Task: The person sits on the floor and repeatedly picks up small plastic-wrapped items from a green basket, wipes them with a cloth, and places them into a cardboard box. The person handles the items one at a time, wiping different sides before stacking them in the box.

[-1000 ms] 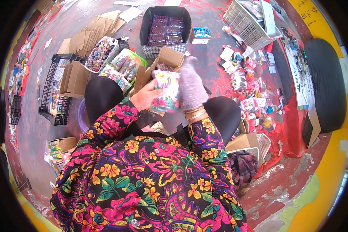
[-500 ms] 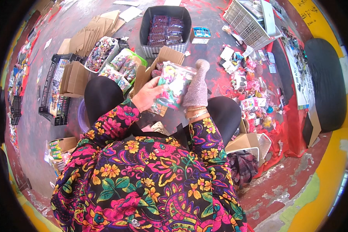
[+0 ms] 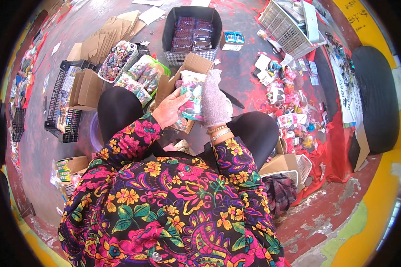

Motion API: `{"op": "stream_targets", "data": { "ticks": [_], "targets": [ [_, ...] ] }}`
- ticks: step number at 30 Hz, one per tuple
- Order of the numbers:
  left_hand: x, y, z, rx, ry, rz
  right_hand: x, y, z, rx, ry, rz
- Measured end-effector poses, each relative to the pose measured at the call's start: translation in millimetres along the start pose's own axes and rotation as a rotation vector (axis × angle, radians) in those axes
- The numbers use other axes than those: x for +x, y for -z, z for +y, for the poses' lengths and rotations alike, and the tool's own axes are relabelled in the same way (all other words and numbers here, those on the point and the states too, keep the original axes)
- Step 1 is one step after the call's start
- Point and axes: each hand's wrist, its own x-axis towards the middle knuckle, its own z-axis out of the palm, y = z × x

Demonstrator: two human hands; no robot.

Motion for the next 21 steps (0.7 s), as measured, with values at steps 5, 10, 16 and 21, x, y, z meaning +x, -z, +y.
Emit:
{"op": "stream_targets", "data": {
  "ticks": [5,10,16,21],
  "targets": [
    [4,-1,10,-0.09,-0.093,0.022,-11,4,-36,0.554,-0.16,-0.239],
    [2,-2,14,-0.099,-0.147,0.002,-22,5,-36,-0.706,0.679,-0.184],
    [3,-6,13,0.117,-0.107,0.039,-13,11,-27,-0.911,0.731,-0.133],
    [1,-19,9,0.277,-0.25,0.173,-20,5,-33,-1.118,0.511,-0.097]
  ]
}}
